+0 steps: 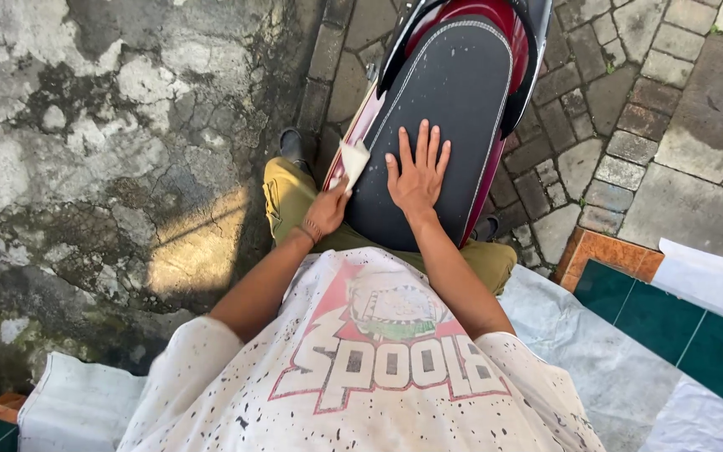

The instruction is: The person wipes the black seat of a red motorcycle using a white cloth. They repeatedly rub the surface and edges of the seat with the cloth in hand.

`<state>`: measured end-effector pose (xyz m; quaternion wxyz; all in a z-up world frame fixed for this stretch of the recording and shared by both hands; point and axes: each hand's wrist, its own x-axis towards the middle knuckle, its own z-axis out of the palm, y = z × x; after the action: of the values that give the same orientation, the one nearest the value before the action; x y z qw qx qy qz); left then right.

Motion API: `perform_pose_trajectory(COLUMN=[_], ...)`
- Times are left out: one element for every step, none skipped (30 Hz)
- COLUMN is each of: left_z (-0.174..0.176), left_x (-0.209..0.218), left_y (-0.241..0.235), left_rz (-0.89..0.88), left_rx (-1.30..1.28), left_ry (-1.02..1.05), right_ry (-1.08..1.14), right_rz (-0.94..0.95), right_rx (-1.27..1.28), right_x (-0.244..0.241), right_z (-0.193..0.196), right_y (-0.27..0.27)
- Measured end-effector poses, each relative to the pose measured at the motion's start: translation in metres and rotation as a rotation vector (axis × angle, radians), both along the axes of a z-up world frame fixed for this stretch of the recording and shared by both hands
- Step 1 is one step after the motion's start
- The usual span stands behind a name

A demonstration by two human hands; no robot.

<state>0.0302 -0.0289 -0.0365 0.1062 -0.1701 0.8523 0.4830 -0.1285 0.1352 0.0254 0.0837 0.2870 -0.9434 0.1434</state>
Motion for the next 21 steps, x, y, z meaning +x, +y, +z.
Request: perform_pose_trajectory(left_z=[0.009, 0.018, 0.026, 0.022, 0.018, 0.013, 0.030, 0.048, 0.066, 0.072, 0.077, 0.083, 0.064, 0.045, 0.026, 0.033, 0.040, 0.046, 0.043, 0.041, 0.038], left_x=[0.003, 0.014, 0.025, 0.027, 0.030, 0.022, 0.008, -0.007, -0.022, -0.040, -0.057, -0.075, -0.085, -0.092, -0.100, -0.091, -0.084, -0.084, -0.069, -0.056, -0.042], left_y=[-0.009, -0.010, -0.011, -0.014, -0.016, -0.022, -0.024, -0.023, -0.023, -0.022, -0.021, -0.022, -0.019, -0.015, -0.011, -0.005, 0.000, 0.006, 0.001, -0.004, -0.009], left_rz=[-0.003, -0.038, -0.073, -0.071, -0.037, -0.007, -0.009, 0.114, 0.237, 0.229, 0.259, 0.293, 0.290, 0.244, 0.199, 0.200, 0.185, 0.166, 0.162, 0.111, 0.060], left_rx=[-0.005, 0.013, 0.031, 0.034, 0.019, -0.003, -0.007, 0.015, 0.038, 0.041, 0.026, 0.008, 0.008, -0.004, -0.016, -0.015, 0.008, 0.033, 0.036, 0.025, 0.013], left_ry=[0.007, -0.057, -0.121, -0.129, -0.160, -0.176, -0.170, -0.058, 0.054, 0.056, 0.125, 0.195, 0.199, 0.176, 0.153, 0.151, 0.164, 0.186, 0.194, 0.125, 0.057], right_ry=[0.007, 0.005, 0.003, -0.006, -0.009, 0.003, 0.009, 0.010, 0.010, 0.013, 0.010, 0.008, 0.012, 0.030, 0.048, 0.046, 0.052, 0.069, 0.077, 0.068, 0.058], right_rz=[-0.003, 0.006, 0.015, 0.017, 0.017, 0.012, 0.010, 0.020, 0.030, 0.023, 0.028, 0.037, 0.034, 0.045, 0.057, 0.057, 0.071, 0.081, 0.078, 0.094, 0.111], right_rx=[-0.005, -0.012, -0.018, -0.017, -0.020, -0.029, -0.032, -0.053, -0.073, -0.070, -0.097, -0.126, -0.127, -0.144, -0.161, -0.159, -0.181, -0.203, -0.200, -0.228, -0.256], right_x=[-0.005, -0.003, -0.001, 0.001, 0.004, -0.002, -0.002, -0.001, -0.001, 0.000, 0.000, 0.000, -0.002, -0.002, -0.002, -0.001, 0.001, -0.005, -0.004, -0.003, -0.002], right_z=[-0.002, -0.004, -0.007, -0.007, -0.006, -0.006, -0.005, -0.003, -0.002, -0.001, -0.001, -0.001, -0.003, -0.006, -0.008, -0.009, -0.010, -0.010, -0.007, -0.005, -0.003], right_y=[-0.004, -0.001, 0.002, 0.003, 0.004, 0.002, 0.001, 0.002, 0.003, 0.005, 0.006, 0.005, 0.006, 0.007, 0.008, 0.009, 0.010, 0.011, 0.014, 0.016, 0.018])
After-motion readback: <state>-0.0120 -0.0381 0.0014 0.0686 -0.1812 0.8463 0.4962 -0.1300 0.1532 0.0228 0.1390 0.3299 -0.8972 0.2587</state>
